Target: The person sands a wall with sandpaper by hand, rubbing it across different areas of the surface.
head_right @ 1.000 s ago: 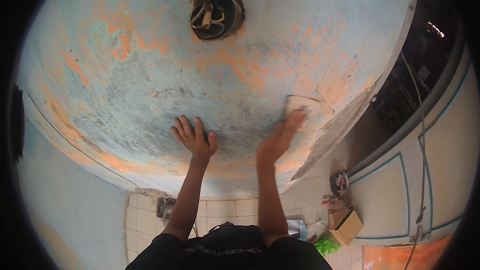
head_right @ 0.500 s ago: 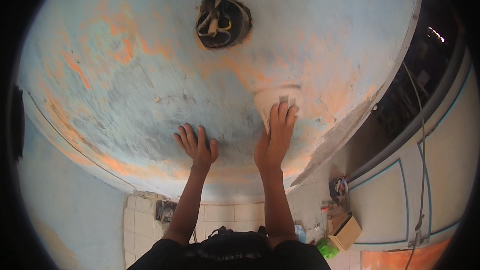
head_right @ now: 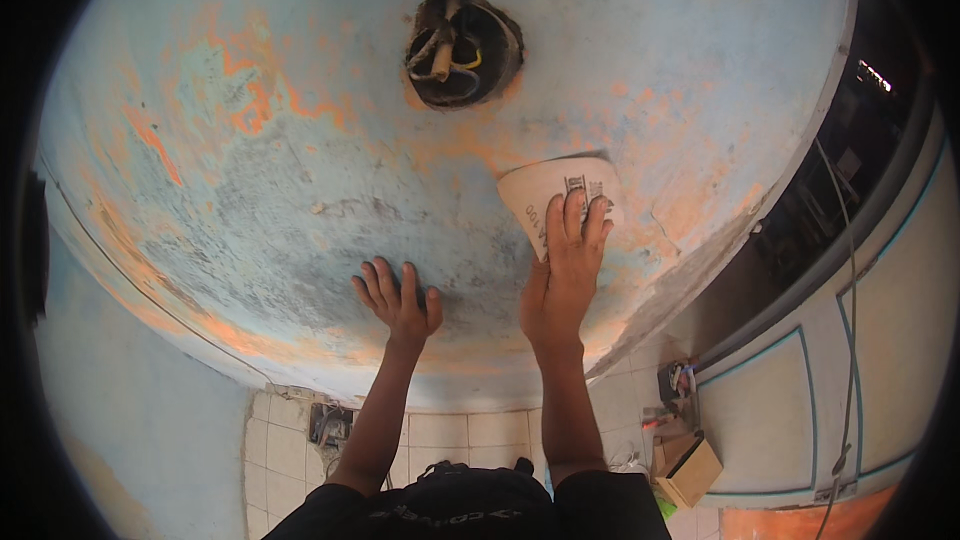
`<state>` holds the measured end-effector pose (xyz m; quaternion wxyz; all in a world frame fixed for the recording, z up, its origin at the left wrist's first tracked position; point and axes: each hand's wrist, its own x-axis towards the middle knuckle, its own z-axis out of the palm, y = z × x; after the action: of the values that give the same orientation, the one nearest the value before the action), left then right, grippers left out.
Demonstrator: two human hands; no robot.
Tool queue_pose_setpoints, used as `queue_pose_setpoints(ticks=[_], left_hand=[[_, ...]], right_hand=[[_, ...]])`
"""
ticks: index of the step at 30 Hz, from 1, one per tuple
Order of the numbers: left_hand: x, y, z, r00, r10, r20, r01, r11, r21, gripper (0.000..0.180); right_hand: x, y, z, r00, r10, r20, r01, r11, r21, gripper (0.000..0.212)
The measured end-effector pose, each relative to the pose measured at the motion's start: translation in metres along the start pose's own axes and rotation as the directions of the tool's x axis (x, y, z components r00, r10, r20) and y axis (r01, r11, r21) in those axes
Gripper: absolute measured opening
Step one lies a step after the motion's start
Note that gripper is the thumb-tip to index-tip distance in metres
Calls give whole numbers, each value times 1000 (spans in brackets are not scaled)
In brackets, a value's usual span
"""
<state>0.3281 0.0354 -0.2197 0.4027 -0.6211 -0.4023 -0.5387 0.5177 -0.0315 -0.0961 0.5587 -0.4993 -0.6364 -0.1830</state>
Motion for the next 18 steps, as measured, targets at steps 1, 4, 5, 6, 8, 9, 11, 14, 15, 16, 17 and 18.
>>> queue_pose_setpoints(ticks=[1,4,5,6,8,9,11,14,15,16,17,18], left_hand=[[-2,0,-1,1000,0,-2,0,1000,4,52],[-3,2,-1,1000,-2,19,2,1000,15,51],[-3,3,-1,1000,-22,0,22,1000,-3,49],[-3,5,-1,999,-43,-16,42,999,-23,48],[-4,6,1,999,-45,-18,44,999,-27,48],[-5,6,1,999,-46,-19,45,998,-33,48],[-6,1,1,999,-48,-23,48,999,-20,48],[-3,3,0,998,-49,-33,48,998,-30,47],[-2,5,3,998,-49,-32,48,998,-45,47],[-1,8,5,998,-50,-36,48,997,-55,47],[-2,8,4,998,-52,-36,50,997,-54,47],[-3,6,3,998,-55,-35,54,997,-47,47]], right_hand=[[2,-4,2,1000,18,2,-18,999,27,50],[-42,1,18,992,2,126,-4,1000,12,48],[-56,1,23,992,-4,123,2,1000,16,48],[-68,1,26,990,-8,141,8,1000,0,48],[-68,0,26,987,-10,163,13,1000,-20,49],[-50,-6,19,986,30,163,-27,999,-17,50],[-10,-17,7,983,64,170,-65,998,-4,51],[29,-29,-15,998,30,62,-32,999,41,53],[32,-29,-17,998,41,53,-44,997,58,53],[34,-28,-19,998,53,44,-56,996,75,53],[29,-30,-18,998,53,41,-56,995,77,53],[16,-32,-13,991,53,125,-62,996,69,53]])
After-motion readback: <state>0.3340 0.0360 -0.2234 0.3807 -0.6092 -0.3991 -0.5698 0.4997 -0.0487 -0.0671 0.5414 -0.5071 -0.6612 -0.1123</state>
